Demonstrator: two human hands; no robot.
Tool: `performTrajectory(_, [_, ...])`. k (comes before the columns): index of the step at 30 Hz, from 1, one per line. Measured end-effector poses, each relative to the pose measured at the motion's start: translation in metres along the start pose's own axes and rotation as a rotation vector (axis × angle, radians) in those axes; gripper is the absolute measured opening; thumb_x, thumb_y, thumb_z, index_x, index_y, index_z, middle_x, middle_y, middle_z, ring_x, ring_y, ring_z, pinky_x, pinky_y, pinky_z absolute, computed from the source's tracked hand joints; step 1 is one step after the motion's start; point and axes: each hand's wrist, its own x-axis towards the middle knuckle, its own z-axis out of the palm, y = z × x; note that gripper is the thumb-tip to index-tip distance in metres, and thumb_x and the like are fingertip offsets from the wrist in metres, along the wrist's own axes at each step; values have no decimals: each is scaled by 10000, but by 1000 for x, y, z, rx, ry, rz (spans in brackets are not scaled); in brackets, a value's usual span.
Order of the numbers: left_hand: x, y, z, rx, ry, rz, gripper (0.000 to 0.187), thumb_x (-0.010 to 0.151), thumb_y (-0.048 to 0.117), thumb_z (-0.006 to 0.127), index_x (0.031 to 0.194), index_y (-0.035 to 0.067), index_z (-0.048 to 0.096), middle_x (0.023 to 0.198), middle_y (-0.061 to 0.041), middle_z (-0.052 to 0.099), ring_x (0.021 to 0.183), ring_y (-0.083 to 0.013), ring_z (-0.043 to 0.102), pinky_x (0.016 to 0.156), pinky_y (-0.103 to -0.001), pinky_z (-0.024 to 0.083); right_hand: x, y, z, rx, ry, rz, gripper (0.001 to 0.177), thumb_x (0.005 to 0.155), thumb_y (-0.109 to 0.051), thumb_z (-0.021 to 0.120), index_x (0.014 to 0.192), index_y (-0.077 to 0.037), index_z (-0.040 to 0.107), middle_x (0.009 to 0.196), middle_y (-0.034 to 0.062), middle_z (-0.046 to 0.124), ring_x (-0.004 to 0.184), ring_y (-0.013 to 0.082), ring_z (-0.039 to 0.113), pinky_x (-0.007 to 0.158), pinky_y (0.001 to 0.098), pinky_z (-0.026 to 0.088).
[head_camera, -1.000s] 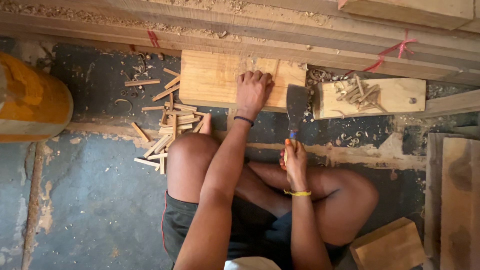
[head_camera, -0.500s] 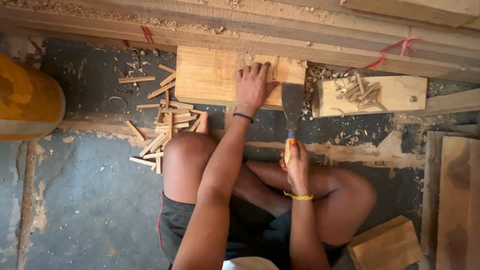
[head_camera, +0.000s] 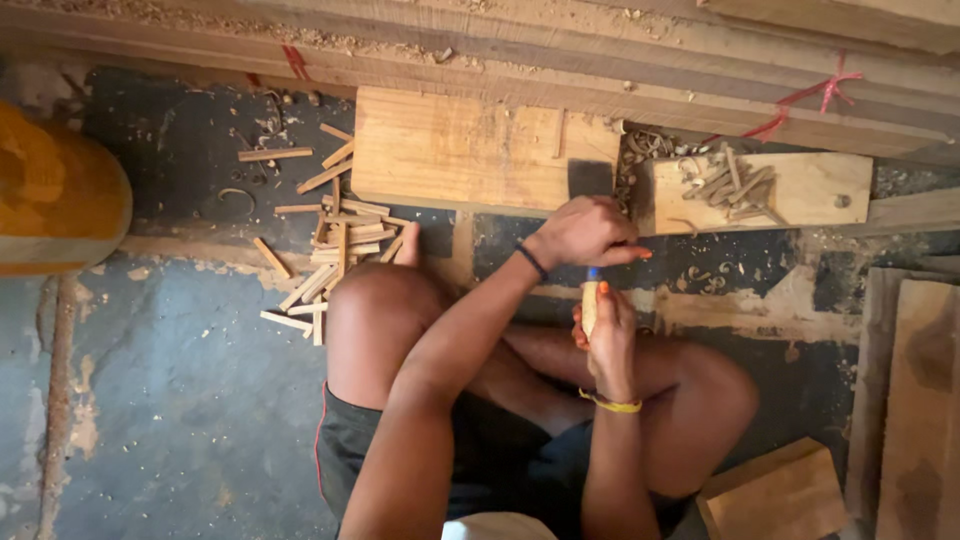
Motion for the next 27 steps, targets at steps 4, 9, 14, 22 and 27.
performTrajectory(4, [0,1,-13,14,26,-20,401,920,436,695,685,112,694,703,-82,698,731,-318,679,677,-436,546,8,3,9,-36,19,1,348,1075,-342,473,1003,-33,617,639,57,562,383,107,436,338,248,326])
performTrajectory(9, [-3,-4,-10,-6,56,-9,377,920,402,691,690,104,682,705,-86,694,685,-327,661,689,-426,543,13,10,8,-50,7,6,343,1072,-354,494,993,-37,597,636,58,553,381,107,426,338,253,324])
performTrajectory(14, [-6,-6,-10,25,36,-44,420,927,400,702,645,96,639,679,-84,683,669,-324,656,720,-423,553,15,12,9,-79,-13,-23,345,1069,-354,497,993,-39,614,641,52,554,386,102,428,348,249,338])
performTrajectory(22, [-5,-10,-17,-4,33,-142,342,911,415,679,714,137,707,688,-82,700,673,-312,667,679,-440,552,19,10,13,-124,-11,2,348,1076,-330,467,953,-39,613,633,52,549,389,107,432,344,256,341])
performTrajectory(27, [-7,-19,-12,-27,-76,-293,347,984,437,609,816,174,762,746,-100,730,703,-332,699,640,-466,550,17,14,21,-129,4,69,342,1071,-344,441,924,-69,583,620,41,534,386,103,427,335,256,334])
